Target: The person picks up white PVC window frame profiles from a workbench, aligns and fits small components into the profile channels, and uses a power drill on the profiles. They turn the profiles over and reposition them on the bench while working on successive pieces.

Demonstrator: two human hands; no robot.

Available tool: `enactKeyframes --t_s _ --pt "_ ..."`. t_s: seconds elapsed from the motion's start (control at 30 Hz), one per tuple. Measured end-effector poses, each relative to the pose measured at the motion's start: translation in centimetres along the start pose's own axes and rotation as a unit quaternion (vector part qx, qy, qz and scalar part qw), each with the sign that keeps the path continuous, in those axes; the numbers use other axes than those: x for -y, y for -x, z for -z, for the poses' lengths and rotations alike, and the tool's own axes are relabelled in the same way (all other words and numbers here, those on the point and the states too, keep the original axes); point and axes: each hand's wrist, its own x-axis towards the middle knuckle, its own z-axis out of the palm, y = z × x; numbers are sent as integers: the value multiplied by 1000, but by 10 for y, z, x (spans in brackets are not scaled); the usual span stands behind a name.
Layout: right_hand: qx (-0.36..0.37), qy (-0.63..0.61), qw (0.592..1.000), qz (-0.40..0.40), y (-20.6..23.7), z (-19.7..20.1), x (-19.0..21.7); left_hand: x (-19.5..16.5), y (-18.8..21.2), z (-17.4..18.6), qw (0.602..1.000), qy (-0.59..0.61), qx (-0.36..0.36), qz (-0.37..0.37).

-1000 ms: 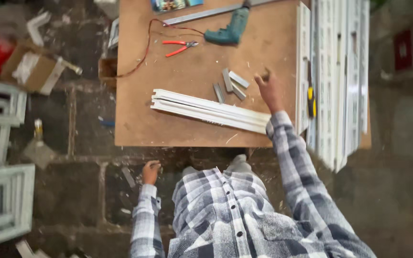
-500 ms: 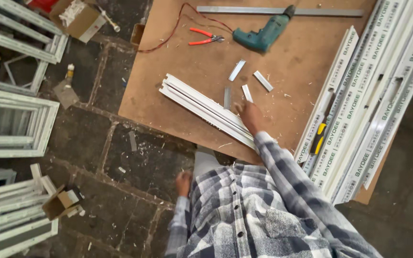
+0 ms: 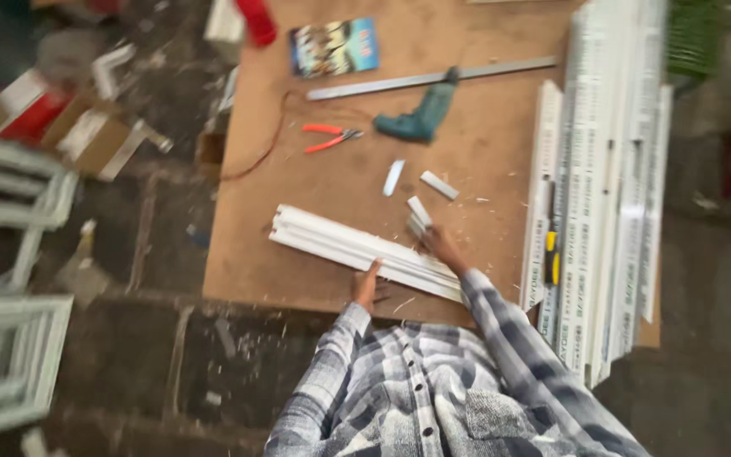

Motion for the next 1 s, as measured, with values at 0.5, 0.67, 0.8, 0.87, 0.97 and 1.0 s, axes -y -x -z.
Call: enactKeyframes --t_s 0.5,0.67,0.8,0.87,0.97,1.0 --pt "-252 123 959 -42 148 17 -123 23 -26 -8 984 29 -124 -126" --pt "-193 246 946 -84 154 34 -137 30 -19 -7 952 41 -219 -212" --pt "-134 255 955 -70 152 61 -156 34 -17 10 895 -100 -388 -198" --pt "-74 187 973 -111 150 72 -164 30 -17 21 877 -29 -403 -258" --pt "-36 119 992 31 146 80 -171 25 -13 33 854 156 -326 -375" --pt "-28 79 996 21 147 77 -169 24 -10 40 836 225 -283 -413"
